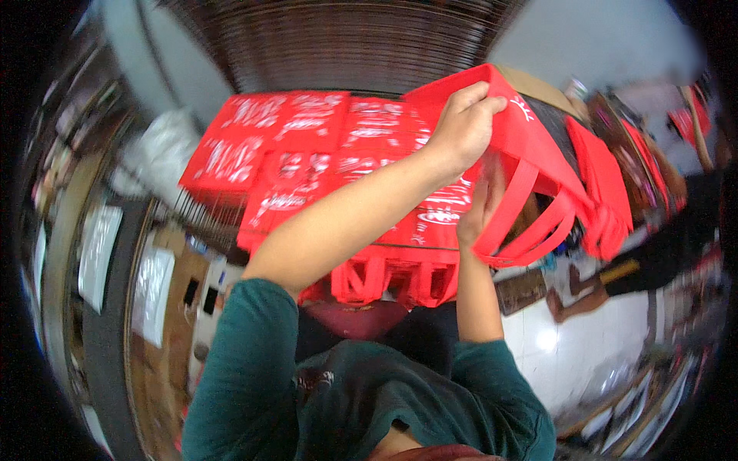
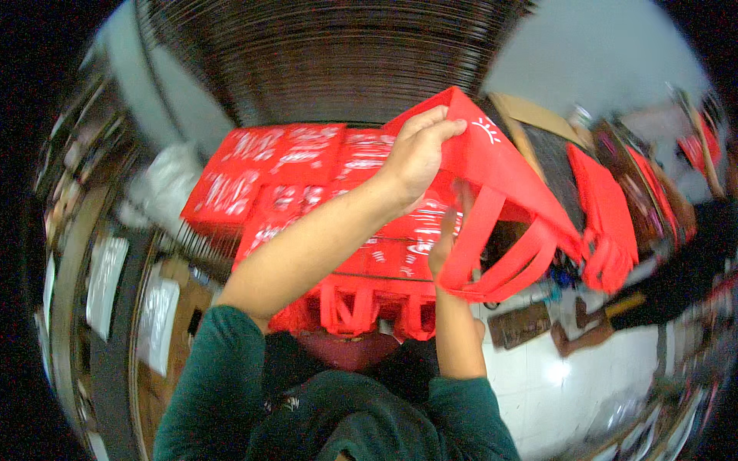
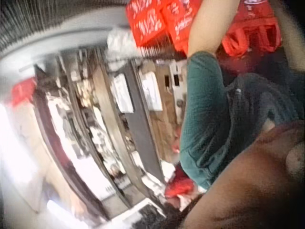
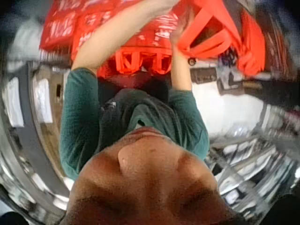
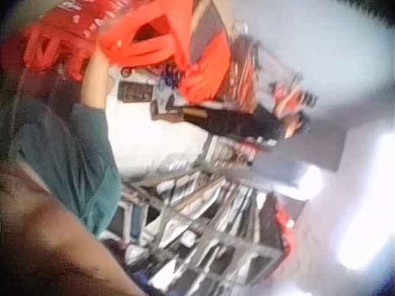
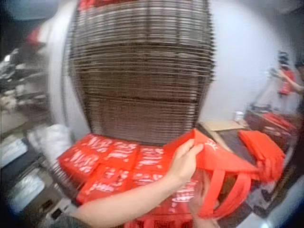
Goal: The person repeatedly picks up red tote bags from a table and stacks them into a wire cage. The person handles the bags one at a time, aligning them before placing them into the cage. A coworker in the background also handles similar red bags.
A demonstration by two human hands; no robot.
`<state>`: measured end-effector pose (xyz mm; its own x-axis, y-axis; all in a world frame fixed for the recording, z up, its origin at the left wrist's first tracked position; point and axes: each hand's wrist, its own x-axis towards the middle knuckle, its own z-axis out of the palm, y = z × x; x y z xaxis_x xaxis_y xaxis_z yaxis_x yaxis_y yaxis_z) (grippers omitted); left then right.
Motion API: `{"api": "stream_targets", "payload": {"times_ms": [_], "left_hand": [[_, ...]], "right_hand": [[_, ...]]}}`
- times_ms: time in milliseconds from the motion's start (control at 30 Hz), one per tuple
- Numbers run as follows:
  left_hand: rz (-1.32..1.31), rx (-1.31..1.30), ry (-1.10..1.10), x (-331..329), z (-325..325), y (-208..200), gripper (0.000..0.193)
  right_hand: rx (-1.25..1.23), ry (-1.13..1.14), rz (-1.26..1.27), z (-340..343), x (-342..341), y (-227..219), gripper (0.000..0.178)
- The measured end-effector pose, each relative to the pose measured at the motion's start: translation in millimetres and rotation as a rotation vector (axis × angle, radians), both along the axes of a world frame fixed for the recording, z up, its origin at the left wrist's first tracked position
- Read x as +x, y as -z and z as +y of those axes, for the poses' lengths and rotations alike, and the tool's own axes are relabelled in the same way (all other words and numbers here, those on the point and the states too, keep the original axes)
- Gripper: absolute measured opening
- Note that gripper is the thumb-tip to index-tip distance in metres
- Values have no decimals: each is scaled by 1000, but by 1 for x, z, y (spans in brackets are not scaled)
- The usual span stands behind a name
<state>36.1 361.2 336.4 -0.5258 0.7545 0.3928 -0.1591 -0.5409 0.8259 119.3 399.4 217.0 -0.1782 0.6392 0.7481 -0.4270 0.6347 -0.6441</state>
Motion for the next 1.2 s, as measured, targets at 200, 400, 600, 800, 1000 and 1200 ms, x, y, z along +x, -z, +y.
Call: {"api": "stream_targets", "payload": {"times_ms": [200,400,600,800,1000,1200], "left_hand": [[-18,-172,-296,-56,-131,10,22],[216,-471,-174,-127,-213,47,10],[380,-537,-467,-177,-236,43,18],[229,-254,-376,-205,-261,23,15],[248,-325,-671,-199,-320,119,19],[334,-907,-1009,-242,-334,274,16]], "right_hand": [[-1204,-1052,415,-57,30,99,61],[-1126,-895,-225,-82,17,88,57],[-970,-851,-291,-102,-58,43,65],[-793,-846,-233,-94,-119,14,60],[-722,-718,-378,-109,-153,78,54],[-475,-443,-795,-102,-192,200,33]]}}
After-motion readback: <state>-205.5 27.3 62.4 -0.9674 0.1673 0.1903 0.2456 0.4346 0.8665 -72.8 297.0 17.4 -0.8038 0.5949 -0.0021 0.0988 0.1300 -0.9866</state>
